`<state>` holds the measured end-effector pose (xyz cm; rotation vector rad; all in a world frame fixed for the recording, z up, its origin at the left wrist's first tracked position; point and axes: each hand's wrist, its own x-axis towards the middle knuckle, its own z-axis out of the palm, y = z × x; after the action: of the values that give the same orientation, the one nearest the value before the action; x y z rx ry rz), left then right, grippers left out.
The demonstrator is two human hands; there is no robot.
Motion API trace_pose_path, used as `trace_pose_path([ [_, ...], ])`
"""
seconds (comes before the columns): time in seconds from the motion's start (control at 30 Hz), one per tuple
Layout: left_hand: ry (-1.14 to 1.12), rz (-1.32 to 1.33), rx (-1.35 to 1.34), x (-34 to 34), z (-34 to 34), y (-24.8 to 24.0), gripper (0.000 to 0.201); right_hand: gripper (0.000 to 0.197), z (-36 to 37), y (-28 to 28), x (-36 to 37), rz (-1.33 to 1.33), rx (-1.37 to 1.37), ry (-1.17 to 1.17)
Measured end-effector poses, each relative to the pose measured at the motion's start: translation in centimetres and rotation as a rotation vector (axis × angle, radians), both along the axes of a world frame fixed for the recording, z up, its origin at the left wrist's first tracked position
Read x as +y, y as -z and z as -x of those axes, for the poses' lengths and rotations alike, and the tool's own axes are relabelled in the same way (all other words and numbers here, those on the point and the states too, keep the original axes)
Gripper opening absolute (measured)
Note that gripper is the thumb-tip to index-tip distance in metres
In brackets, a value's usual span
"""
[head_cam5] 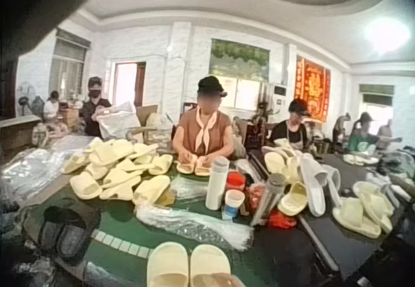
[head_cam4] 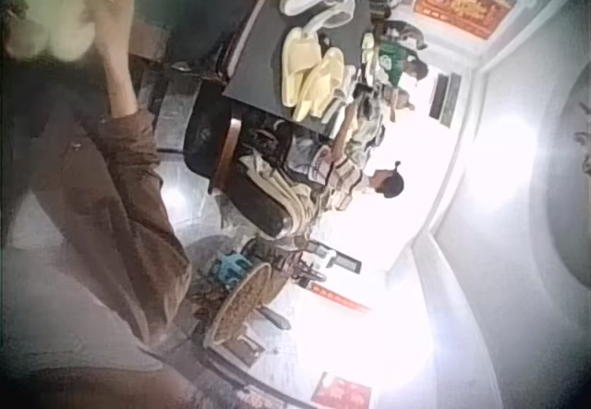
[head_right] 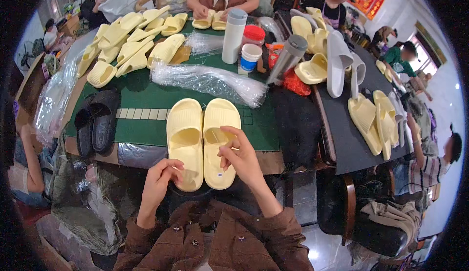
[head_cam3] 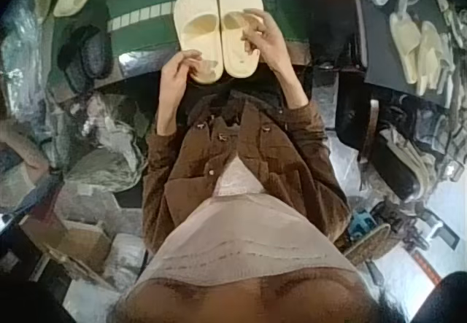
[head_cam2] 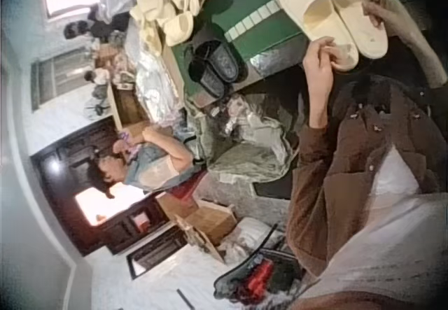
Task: The person assembles pairs of plastic slippers by hand at a workbench. They pick up individual slipper halves, align them, and press them together to form complete pairs. The person handles yellow, white, and black slippers, placing the finished pairs on the table.
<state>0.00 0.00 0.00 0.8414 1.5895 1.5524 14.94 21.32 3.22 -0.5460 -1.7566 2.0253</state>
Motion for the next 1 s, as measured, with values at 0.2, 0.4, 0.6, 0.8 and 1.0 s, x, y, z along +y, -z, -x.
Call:
trace_pose_path([
  [0.2, -0.108, -0.067, 0.048, 1.3, -0.1, 0.1, 0.032, 0.019, 0.0, 0.1, -0.4, -0.170, -0.219, -0.016],
  [0.4, -0.097, 0.009, 0.174, 4.0, 0.3, -0.8, 0.038, 0.027, 1.4, 1.2, -0.9, -0.630, -0.147, 0.090],
  [0.6, -0.124, 0.144, 0.920, 6.7, 0.0, 0.0, 0.067, 0.029, 4.0, 3.9, -0.1, -1.024, -0.231, 0.114],
  [0.8, -0.073, 0.314, 0.978, 9.7, -0.5, 0.6, 0.088, 0.023, 7.2, 4.3, 2.5, -0.920, -0.500, -0.084],
  [1.0, -0.006, 0.467, 0.903, 12.0, 0.1, -0.1, 0.084, 0.028, 7.5, 4.2, 2.0, -0.971, -0.458, 0.006],
])
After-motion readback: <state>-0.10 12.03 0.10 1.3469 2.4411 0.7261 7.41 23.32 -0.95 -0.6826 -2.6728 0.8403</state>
